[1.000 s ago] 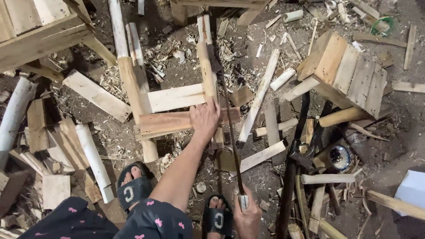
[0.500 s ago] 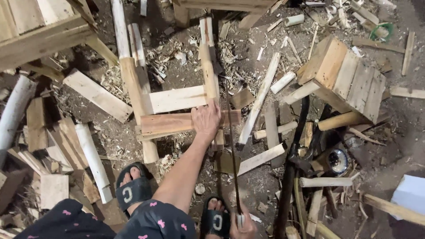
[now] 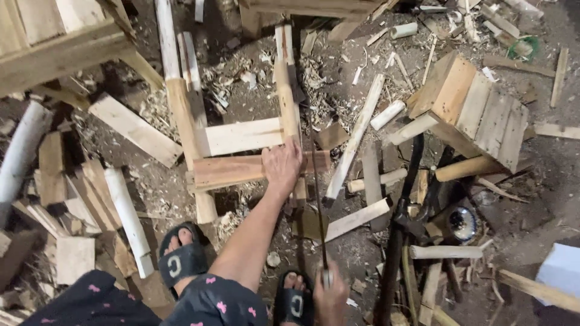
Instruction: The person uses a hand saw to cut a small piece of wood that is clamped to a wooden frame. The person holds the wood steady with one hand while sawing with the other. After cutting, the person removes the sawn piece and inspects it.
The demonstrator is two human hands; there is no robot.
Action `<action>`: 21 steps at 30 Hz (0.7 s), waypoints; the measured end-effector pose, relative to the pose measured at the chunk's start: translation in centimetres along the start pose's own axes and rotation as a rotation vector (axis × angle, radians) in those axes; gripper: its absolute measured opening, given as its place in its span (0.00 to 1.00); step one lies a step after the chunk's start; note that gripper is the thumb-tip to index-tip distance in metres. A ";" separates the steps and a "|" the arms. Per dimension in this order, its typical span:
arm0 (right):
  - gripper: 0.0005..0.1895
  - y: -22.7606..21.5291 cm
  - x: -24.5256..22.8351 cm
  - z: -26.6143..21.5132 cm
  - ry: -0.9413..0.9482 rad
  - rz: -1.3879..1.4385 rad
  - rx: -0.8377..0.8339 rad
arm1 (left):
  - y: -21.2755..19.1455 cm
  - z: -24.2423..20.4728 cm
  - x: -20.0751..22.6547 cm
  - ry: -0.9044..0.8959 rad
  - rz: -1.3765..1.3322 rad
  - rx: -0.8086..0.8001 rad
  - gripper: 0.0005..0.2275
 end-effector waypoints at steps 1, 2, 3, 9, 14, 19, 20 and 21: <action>0.24 -1.6 -3.4 2.5 -0.232 0.161 -0.012 | -0.2 -0.1 0.0 0.002 0.002 -0.025 0.11; 0.25 -3.3 -6.8 4.8 -0.464 0.322 -0.021 | -0.5 -0.3 0.1 0.003 0.004 -0.049 0.12; 0.25 -3.5 -6.9 4.6 -0.462 0.320 -0.029 | -0.5 -0.6 0.0 -0.002 0.006 -0.055 0.12; 0.24 3.7 5.5 -1.1 -0.334 0.075 0.232 | -0.6 -0.5 0.3 -0.008 0.043 -0.063 0.10; 0.21 -3.6 -7.5 5.9 -0.249 0.412 -0.120 | -1.5 -0.4 0.3 -0.022 -0.035 -0.075 0.14; 0.20 -0.2 -1.3 1.3 -0.263 0.241 0.075 | -0.5 0.2 0.2 -0.013 0.016 -0.040 0.12; 0.19 0.9 1.7 -1.2 -0.122 0.233 0.178 | 0.0 0.0 0.1 -0.012 0.043 -0.045 0.11; 0.19 1.3 3.5 -0.9 -0.121 0.220 0.166 | 0.0 -0.1 0.0 -0.023 0.040 -0.059 0.11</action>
Point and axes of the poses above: each hand's wrist, its own z-axis towards the middle knuckle, its own y-axis out of the palm, x = y × z, the point moved 2 cm from there along z, towards the middle knuckle, and after that the axes turned 9 degrees about -y, right-handed, at the moved point
